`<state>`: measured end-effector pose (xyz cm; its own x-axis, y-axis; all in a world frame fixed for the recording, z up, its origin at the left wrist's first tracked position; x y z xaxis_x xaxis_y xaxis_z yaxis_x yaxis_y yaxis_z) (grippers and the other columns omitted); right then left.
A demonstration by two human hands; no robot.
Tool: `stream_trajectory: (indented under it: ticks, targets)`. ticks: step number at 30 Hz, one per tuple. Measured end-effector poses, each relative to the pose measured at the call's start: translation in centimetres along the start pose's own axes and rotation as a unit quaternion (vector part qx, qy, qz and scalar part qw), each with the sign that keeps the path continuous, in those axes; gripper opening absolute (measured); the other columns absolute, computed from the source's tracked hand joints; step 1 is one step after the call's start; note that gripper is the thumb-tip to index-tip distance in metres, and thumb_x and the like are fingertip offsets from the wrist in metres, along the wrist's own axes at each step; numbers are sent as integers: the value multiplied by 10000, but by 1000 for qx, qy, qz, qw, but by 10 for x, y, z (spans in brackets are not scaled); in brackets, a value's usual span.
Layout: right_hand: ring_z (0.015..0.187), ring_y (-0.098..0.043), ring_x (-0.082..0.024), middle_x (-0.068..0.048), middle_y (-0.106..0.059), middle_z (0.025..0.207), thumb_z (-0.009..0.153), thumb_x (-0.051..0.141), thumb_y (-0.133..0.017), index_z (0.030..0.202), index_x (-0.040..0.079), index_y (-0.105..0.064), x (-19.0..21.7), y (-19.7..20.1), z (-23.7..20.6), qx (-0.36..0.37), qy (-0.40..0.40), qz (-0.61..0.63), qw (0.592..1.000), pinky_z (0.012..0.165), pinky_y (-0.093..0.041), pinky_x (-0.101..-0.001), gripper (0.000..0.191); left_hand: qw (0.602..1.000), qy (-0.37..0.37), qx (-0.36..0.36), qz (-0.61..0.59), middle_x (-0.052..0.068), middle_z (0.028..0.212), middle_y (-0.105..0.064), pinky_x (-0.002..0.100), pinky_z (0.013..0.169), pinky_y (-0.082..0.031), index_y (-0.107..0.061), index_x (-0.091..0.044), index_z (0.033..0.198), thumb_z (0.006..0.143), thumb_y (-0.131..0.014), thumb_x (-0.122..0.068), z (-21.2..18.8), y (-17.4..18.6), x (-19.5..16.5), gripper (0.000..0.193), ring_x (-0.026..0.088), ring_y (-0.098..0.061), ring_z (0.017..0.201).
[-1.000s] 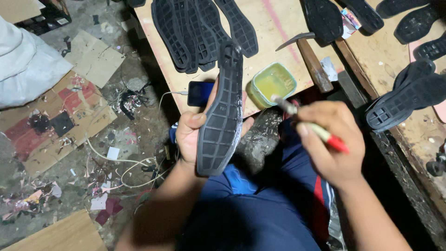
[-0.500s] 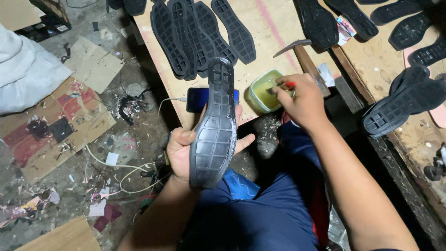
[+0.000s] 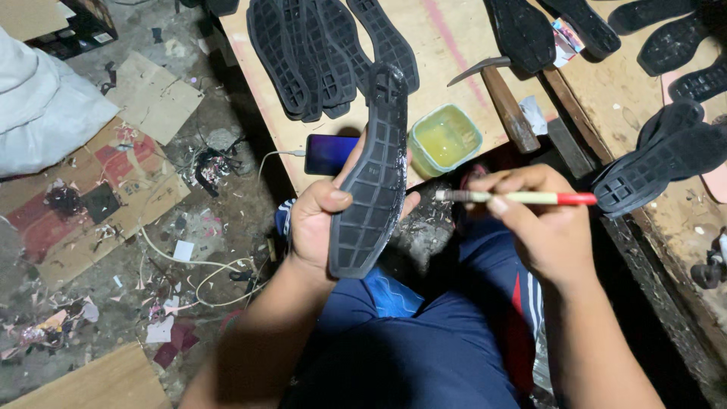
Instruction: The person sits on the floor and brushes glue from a container onto the textured underside of rubber shoe soles, coating the surface, then sets the finished sole on the table with others and reaches for the next one.
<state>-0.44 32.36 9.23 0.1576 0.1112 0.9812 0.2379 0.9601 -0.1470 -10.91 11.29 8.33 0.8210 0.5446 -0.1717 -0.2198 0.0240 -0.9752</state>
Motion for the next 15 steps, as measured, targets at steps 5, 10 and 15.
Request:
stream_trajectory:
  ticks: [5, 10, 15]
  targets:
    - [1166, -709, -276, -217, -710, 1208, 922, -80, -689, 1094, -3, -625, 30, -39, -41, 67, 87, -72, 991, 1050, -578, -414, 200, 1000, -2, 8, 0, 103, 1645, -393, 545, 1311, -254, -134, -147, 1737, 818, -541, -159, 7, -10, 9, 1005, 232, -412, 1513]
    - [1101, -715, -258, -209, -724, 1177, 900, -93, -689, 1036, -2, -646, 34, -57, -45, 84, 76, -112, 987, 988, -574, -384, 170, 1000, -7, 12, -6, 87, 1660, -388, 532, 1308, -285, -125, -142, 1755, 838, -521, -164, 7, -17, 12, 998, 233, -456, 1470]
    - [1109, -721, -237, -186, -703, 1199, 919, -66, -680, 1070, -10, -624, 55, -58, -42, 46, 153, -172, 972, 1014, -585, -360, 171, 999, -6, 33, -2, 73, 1618, -402, 486, 1305, -324, -120, -148, 1771, 842, -523, -157, 7, -20, 14, 1013, 205, -490, 1407]
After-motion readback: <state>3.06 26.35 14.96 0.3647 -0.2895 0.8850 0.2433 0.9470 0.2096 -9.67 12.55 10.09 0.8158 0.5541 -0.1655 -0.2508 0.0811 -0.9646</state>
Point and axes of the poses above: each hand's wrist, its own z-axis towards the middle knuckle, its own y-axis out of the back of the hand, x = y × z, the point moved 6 cm from there along z, towards the middle knuckle
